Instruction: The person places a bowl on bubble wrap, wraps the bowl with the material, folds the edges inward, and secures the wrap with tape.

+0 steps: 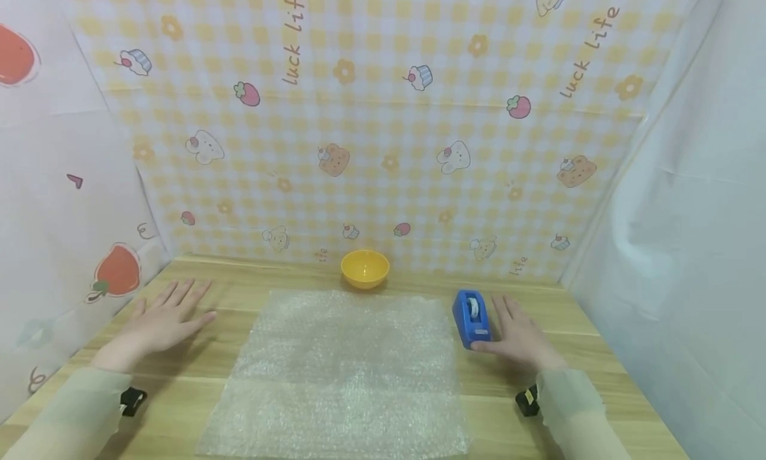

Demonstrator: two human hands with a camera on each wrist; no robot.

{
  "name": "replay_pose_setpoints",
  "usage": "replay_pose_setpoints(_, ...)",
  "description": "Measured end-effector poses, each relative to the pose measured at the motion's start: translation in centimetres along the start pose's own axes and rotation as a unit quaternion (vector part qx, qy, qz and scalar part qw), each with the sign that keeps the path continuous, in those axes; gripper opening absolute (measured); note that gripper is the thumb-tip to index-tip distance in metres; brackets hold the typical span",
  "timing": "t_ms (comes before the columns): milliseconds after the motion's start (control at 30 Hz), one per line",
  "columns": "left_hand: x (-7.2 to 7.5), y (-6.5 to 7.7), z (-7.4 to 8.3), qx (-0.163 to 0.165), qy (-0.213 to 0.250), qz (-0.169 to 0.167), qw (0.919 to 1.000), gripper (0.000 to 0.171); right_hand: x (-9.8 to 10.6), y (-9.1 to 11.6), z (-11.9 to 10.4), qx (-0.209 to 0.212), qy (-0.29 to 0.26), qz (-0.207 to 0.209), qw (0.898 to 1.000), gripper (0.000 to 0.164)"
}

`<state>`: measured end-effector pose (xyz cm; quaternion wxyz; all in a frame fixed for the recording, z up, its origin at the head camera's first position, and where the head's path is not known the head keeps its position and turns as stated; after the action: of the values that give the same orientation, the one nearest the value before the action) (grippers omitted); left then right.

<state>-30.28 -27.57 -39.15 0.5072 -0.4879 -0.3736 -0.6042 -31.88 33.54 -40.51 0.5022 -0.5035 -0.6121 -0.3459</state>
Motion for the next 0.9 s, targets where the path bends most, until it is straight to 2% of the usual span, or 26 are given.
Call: replay_pose_setpoints(900, 0.31, -0.84, 0.63, -0.005, 0.003, -0.007, 1.0, 0.085, 0.47, -0.29, 0.36, -0.011, -0.012, 0.003, 1.0, 0.118)
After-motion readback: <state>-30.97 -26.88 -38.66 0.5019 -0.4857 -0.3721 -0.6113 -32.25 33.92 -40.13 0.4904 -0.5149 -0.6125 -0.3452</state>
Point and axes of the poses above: each hand's wrist, its own y-axis away from the middle knuckle, its own x-axis out of the back of the hand, z = x × y, the point moved 6 cm from there along -y, towards the middle knuckle, and after that the axes turned 2 degrees about -x, right-handed, at the moved point
